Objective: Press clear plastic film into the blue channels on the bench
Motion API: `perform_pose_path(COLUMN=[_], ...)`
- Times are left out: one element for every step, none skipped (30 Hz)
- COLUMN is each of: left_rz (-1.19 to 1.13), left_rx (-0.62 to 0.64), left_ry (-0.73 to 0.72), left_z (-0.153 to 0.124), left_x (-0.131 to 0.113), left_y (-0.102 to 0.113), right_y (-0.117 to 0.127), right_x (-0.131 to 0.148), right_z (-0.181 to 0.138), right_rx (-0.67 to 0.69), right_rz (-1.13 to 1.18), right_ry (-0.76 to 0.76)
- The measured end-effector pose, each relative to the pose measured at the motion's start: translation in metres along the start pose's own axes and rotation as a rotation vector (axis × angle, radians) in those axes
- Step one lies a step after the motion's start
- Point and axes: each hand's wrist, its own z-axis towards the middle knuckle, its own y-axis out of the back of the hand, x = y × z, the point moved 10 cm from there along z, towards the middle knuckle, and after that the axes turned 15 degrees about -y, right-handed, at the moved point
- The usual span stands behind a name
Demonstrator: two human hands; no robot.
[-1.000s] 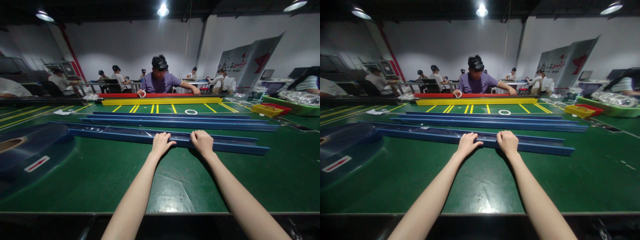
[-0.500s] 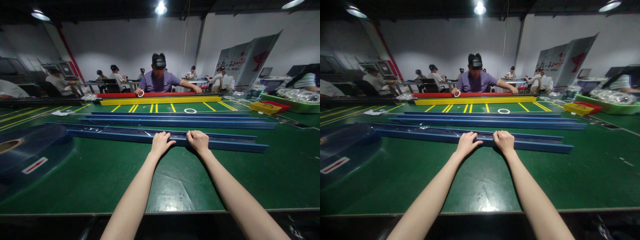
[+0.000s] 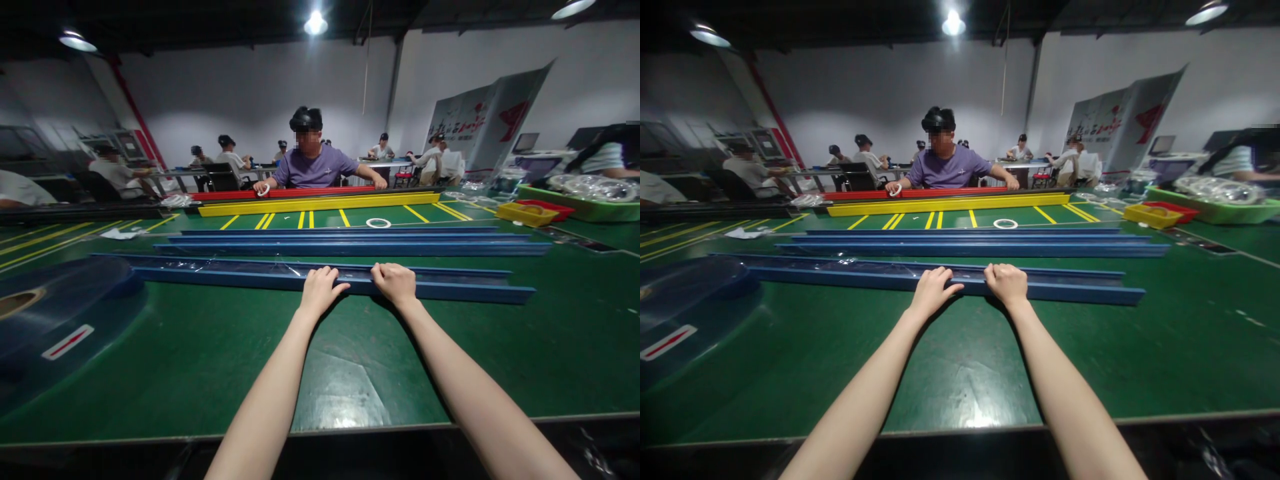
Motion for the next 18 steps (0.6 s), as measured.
perform_pose_path(left_rz=[-0.007,-0.013,-0.016,-0.017,-0.015,-0.012,-0.008,-0.002,0.007,0.018,0.029,0.036,0.04,0.039,0.035,0.031,0.027,0.024], left_rx=[0.004,0.007,0.008,0.004,-0.002,-0.01,-0.017,-0.024,-0.029,-0.034,-0.037,-0.036,-0.03,-0.021,-0.011,-0.001,0.007,0.012], left_ry=[-0.009,-0.023,-0.042,-0.064,-0.086,-0.102,-0.112,-0.114,-0.11,-0.102,-0.09,-0.078,-0.067,-0.058,-0.049,-0.041,-0.035,-0.03], left_z=[0.0,0.0,0.001,0.001,0.001,0.002,0.002,0.002,0.002,0.002,0.002,0.002,0.002,0.003,0.003,0.003,0.003,0.003], left_x=[-0.001,-0.003,-0.006,-0.009,-0.013,-0.016,-0.019,-0.02,-0.021,-0.021,-0.02,-0.019,-0.017,-0.016,-0.015,-0.014,-0.014,-0.014], left_y=[0.0,0.001,0.001,0.003,0.004,0.006,0.007,0.009,0.01,0.01,0.011,0.011,0.01,0.009,0.008,0.007,0.007,0.007], right_y=[-0.001,-0.001,-0.001,-0.001,-0.001,-0.001,0.0,0.001,0.002,0.003,0.003,0.004,0.003,0.003,0.002,0.002,0.001,0.001], right_x=[-0.002,-0.005,-0.009,-0.014,-0.019,-0.026,-0.034,-0.041,-0.049,-0.056,-0.062,-0.067,-0.07,-0.072,-0.073,-0.073,-0.073,-0.073], right_z=[0.001,0.002,0.002,0.003,0.004,0.006,0.007,0.008,0.009,0.01,0.011,0.012,0.013,0.013,0.013,0.014,0.014,0.014], right_rx=[0.012,0.024,0.036,0.047,0.058,0.068,0.076,0.084,0.09,0.096,0.102,0.111,0.123,0.134,0.146,0.156,0.163,0.168], right_rz=[-0.005,-0.01,-0.016,-0.023,-0.034,-0.046,-0.061,-0.076,-0.091,-0.106,-0.119,-0.13,-0.138,-0.143,-0.148,-0.151,-0.154,-0.155], right_ry=[-0.014,-0.027,-0.04,-0.054,-0.066,-0.079,-0.096,-0.114,-0.133,-0.151,-0.169,-0.182,-0.19,-0.196,-0.201,-0.205,-0.21,-0.214])
